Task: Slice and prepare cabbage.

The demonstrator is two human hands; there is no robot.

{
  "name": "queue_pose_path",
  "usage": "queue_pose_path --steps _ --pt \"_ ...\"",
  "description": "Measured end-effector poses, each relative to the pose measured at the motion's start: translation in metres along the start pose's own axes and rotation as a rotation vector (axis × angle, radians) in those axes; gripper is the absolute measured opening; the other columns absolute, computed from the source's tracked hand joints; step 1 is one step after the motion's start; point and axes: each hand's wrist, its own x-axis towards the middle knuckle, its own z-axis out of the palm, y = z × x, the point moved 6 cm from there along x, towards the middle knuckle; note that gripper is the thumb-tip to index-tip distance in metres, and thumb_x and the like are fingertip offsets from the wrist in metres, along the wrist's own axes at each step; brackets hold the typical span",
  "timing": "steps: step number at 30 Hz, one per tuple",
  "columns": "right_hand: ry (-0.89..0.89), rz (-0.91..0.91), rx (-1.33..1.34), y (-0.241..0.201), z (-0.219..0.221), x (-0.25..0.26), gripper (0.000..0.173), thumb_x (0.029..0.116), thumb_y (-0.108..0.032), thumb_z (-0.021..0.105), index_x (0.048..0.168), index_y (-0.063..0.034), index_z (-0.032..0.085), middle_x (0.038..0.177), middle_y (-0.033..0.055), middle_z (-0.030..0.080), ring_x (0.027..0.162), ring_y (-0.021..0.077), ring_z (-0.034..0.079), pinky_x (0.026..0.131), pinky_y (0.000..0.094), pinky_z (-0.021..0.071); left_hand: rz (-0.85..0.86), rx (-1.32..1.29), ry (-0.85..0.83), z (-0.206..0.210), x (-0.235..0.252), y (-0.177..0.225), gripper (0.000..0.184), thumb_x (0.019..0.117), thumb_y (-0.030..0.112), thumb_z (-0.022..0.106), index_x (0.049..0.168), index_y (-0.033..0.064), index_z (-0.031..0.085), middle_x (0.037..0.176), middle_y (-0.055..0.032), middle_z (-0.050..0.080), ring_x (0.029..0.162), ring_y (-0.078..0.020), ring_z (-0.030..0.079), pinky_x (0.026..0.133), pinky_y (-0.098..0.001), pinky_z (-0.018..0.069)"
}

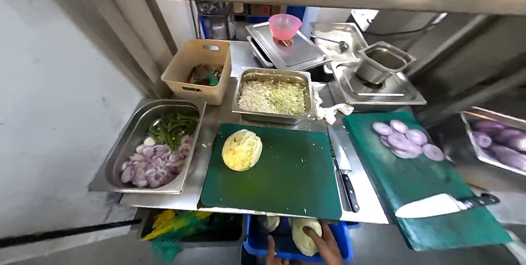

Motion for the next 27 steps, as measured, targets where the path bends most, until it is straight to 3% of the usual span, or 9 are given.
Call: queue_pose_path --steps 2,8,12,15,18,20,22,25,27 --pt "0.012 -0.006 -0.007 0.003 -0.002 -0.002 0.080 0.0779 -0.041 0.081 0.145 -0.0069 0.053 0.134 0.0166 0.065 0.123 0.0268 0.063 0.104 0.0518 0.0523 -0.041 0.025 0.000 0.001 -0.002 0.002 0.084 0.1033 0.071 0.020 0.131 -0.0020 0.050 0.106 -0.0213 0.068 0.096 -0.0338 0.069 0.089 -0.0528 0.0576" --pt "-0.114 0.118 0.205 0.004 -0.003 -0.004 0.055 0.0883 -0.044 0.066 0.128 -0.0058 0.065 0.115 0.0122 0.072 0.106 0.0234 0.069 0.092 0.0473 0.0573 -0.067 0.181 -0.212 -0.020 -0.009 0.003 0.097 0.1009 0.073 0.008 0.144 -0.0074 0.042 0.128 -0.0243 0.067 0.114 -0.0355 0.068 0.098 -0.0510 0.0556" --pt "-0.236 0.099 0.241 -0.027 -0.031 -0.039 0.054 0.0832 -0.043 0.068 0.123 -0.0061 0.067 0.107 0.0088 0.073 0.098 0.0201 0.071 0.087 0.0429 0.0595 -0.041 0.182 -0.147 -0.012 -0.014 0.011 0.093 0.1034 0.070 0.009 0.131 -0.0076 0.052 0.109 -0.0227 0.073 0.101 -0.0337 0.072 0.092 -0.0488 0.0582" --pt "-0.292 -0.167 0.127 -0.083 -0.066 -0.062 0.060 0.0847 -0.037 0.076 0.136 -0.0082 0.063 0.123 0.0067 0.072 0.110 0.0190 0.070 0.096 0.0419 0.0594 -0.035 0.229 -0.084 -0.003 -0.010 0.010 0.089 0.1051 0.067 0.012 0.137 -0.0080 0.048 0.110 -0.0257 0.072 0.100 -0.0359 0.072 0.090 -0.0496 0.0593" --pt "-0.041 -0.639 -0.385 -0.156 -0.078 -0.054 0.078 0.0737 -0.058 0.084 0.141 -0.0237 0.063 0.135 -0.0015 0.067 0.121 0.0174 0.063 0.102 0.0450 0.0545 -0.060 0.322 -0.027 0.000 -0.011 0.008 0.091 0.1043 0.069 0.016 0.137 -0.0088 0.050 0.110 -0.0274 0.072 0.100 -0.0370 0.073 0.090 -0.0498 0.0596" --pt "0.110 -0.837 -0.665 -0.192 -0.057 -0.028 0.079 0.0684 -0.063 0.084 0.138 -0.0324 0.065 0.140 0.0064 0.063 0.126 0.0346 0.057 0.100 0.0603 0.0491 -0.127 0.589 -0.035 -0.003 -0.016 0.014 0.085 0.1058 0.066 0.021 0.135 -0.0083 0.051 0.112 -0.0258 0.072 0.099 -0.0359 0.073 0.089 -0.0497 0.0596" --pt "0.007 -0.866 -0.848 -0.204 -0.024 0.007 0.081 0.0709 -0.052 0.088 0.144 -0.0422 0.056 0.154 0.0120 0.049 0.137 0.0468 0.045 0.100 0.0719 0.0409 -0.184 0.958 -0.068 0.000 -0.027 0.027 0.077 0.1055 0.064 0.034 0.129 -0.0049 0.061 0.107 -0.0214 0.074 0.092 -0.0336 0.074 0.082 -0.0495 0.0610" --pt "-0.120 -1.017 -0.829 -0.224 -0.012 0.021 0.081 0.0762 -0.060 0.083 0.149 -0.0516 0.047 0.165 -0.0006 0.036 0.144 0.0374 0.040 0.105 0.0708 0.0370 0.133 1.190 -0.121 0.067 -0.071 0.069 0.051 0.1079 0.045 0.048 0.121 0.0003 0.068 0.101 -0.0138 0.077 0.082 -0.0265 0.076 0.073 -0.0436 0.0642" --pt "-0.004 -1.077 -0.600 -0.233 -0.049 0.021 0.064 0.0865 -0.058 0.074 0.146 -0.0410 0.056 0.159 -0.0019 0.045 0.139 0.0308 0.049 0.104 0.0648 0.0444 0.592 1.172 -0.057 0.111 -0.098 0.102 0.033 0.1046 0.031 0.059 0.118 0.0028 0.070 0.103 -0.0079 0.077 0.089 -0.0191 0.076 0.081 -0.0383 0.0648"
